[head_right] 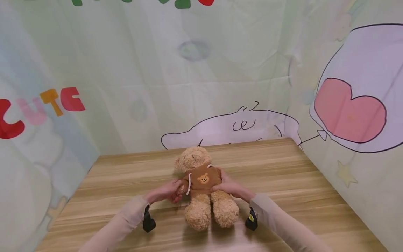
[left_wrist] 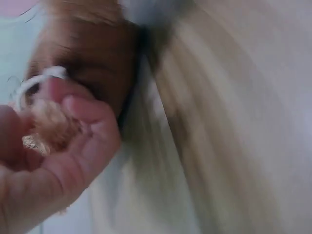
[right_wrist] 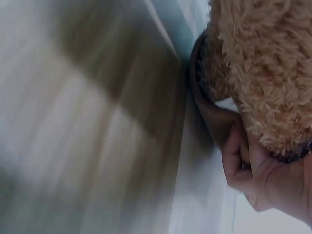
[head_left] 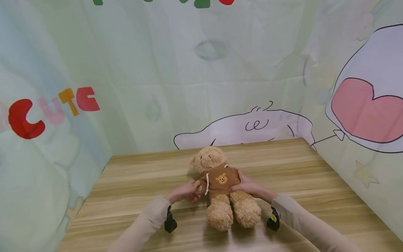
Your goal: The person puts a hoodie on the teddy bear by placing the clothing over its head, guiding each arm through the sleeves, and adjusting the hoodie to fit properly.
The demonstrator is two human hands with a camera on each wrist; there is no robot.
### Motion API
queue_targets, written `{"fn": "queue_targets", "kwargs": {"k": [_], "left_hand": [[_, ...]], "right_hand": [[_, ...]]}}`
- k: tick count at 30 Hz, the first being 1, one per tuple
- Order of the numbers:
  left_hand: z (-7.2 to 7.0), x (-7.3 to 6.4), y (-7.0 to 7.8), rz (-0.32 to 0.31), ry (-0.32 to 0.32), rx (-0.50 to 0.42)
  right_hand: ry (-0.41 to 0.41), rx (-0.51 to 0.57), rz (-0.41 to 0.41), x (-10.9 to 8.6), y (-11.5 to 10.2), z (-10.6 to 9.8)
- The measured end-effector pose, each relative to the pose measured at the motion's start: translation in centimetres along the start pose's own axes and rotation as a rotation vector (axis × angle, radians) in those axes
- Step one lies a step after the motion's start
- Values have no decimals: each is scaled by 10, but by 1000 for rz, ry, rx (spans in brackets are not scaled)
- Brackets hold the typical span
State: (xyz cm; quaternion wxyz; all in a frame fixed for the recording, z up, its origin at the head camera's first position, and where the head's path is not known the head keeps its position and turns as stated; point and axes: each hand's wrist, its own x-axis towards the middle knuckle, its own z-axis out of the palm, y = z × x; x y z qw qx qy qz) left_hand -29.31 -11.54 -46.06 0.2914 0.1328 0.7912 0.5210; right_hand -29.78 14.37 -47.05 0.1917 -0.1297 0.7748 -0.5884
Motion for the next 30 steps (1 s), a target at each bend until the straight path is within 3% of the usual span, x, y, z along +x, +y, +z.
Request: {"fn": "queue_targets", "kwargs": {"k": [3, 6, 8, 9, 10, 12, 14, 15, 16, 17, 18, 20, 21, 23, 24, 26, 30], "left_hand": [[1, -2, 2, -52, -4, -99], [-4, -3, -1, 5, -8, 36], [-15, 3, -9, 154, -37, 215], [-20, 3, -9, 247, -49, 349], [-31, 16, -23, 363, -52, 512], [-44, 23, -28, 515, 7, 837], [-49, 24, -26, 597, 105, 1091], [-48, 20, -23, 609, 153, 1170], [-48, 21, -24, 597, 180, 1181], [-40, 10, -13, 538, 194, 1124], [-37, 7, -12, 517, 171, 987], [-27, -2, -6, 405, 100, 577], [-24, -2, -4, 316, 87, 341], [-17, -2, -1, 165, 138, -85], [-16, 1, -1, 110, 174, -224], [-14, 8, 1, 58, 254, -348], [-17, 19, -3, 86, 318, -357]], "right_hand": [[55, -27, -11, -3, -1, 5], [71, -70, -10, -3, -2, 6], [54, -110, -24, -1, -3, 3], [32, -113, -28, 0, -4, 1], [10, -120, -36, 2, -5, -2], [-40, -130, -52, 5, -6, -8], [-72, -123, -53, 6, -7, -12], [-78, -118, -44, 6, -7, -13], [-80, -125, -37, 6, -6, -14], [-85, -126, -19, 5, -6, -14], [-90, -124, 9, 4, -5, -13], [-88, -115, 67, 2, -3, -13], [-79, -111, 95, 2, -2, -14], [-54, -77, 134, 2, -1, -16], [-35, -52, 142, 2, 0, -17], [0, -1, 129, 4, 0, -20], [9, 103, 82, 10, 1, -25]]}}
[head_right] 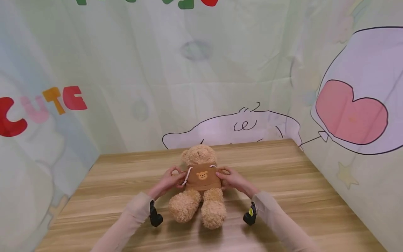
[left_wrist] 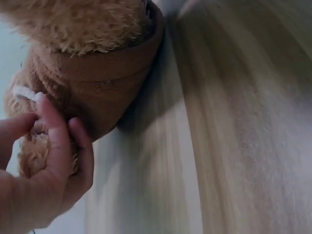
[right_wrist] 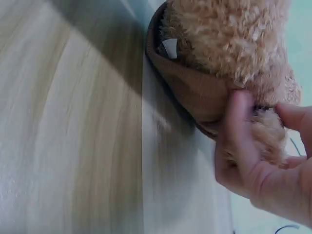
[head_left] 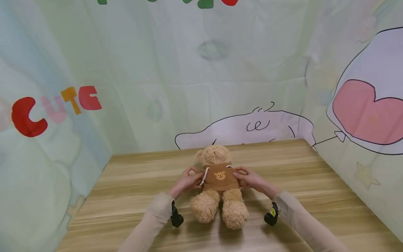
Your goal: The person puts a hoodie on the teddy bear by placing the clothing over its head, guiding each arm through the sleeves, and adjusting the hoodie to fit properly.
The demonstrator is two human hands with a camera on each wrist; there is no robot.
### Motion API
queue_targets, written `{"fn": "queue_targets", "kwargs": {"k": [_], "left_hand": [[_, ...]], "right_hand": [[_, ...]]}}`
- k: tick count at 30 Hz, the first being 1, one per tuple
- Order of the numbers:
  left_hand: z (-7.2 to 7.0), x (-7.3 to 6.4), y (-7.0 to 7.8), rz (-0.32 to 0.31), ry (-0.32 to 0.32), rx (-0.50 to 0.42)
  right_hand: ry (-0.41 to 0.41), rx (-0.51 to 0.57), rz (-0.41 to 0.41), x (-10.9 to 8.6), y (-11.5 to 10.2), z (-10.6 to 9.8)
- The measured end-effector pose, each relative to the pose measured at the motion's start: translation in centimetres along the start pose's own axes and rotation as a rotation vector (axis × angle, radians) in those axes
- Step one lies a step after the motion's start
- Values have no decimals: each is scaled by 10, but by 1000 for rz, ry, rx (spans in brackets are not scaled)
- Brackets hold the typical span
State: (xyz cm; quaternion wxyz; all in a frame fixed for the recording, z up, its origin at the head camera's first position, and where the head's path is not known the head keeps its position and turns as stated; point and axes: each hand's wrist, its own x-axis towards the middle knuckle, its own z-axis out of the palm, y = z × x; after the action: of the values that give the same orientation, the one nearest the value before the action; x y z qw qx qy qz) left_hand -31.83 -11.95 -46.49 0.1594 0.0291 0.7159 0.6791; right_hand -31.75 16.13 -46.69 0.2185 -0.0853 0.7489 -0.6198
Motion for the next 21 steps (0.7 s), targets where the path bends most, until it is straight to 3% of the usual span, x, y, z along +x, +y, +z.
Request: {"fn": "queue_targets", "kwargs": {"k": [5, 8, 11, 13, 15, 18, 20, 21], "left_hand": [[-14, 0, -5, 40, 0, -95], [-19, 0, -10, 61, -12, -76], [-21, 3, -19, 284, -43, 9], [-28, 23, -44, 508, -45, 88], [-30, 28, -52, 614, -21, 158], [-29, 28, -52, 572, -3, 215], [-22, 7, -29, 484, -9, 275], [-22, 3, -23, 495, -21, 315]], "right_hand": [[-64, 77, -45, 4, 4, -10], [-71, 83, -55, 6, 7, -14], [-46, 88, -57, 4, 11, -12], [-48, 108, -56, 3, 13, -9], [-69, 139, -57, 1, 15, -6], [-74, 173, -53, 1, 18, -4], [-49, 154, -59, 2, 18, -5], [-31, 119, -68, 3, 18, -6]]}}
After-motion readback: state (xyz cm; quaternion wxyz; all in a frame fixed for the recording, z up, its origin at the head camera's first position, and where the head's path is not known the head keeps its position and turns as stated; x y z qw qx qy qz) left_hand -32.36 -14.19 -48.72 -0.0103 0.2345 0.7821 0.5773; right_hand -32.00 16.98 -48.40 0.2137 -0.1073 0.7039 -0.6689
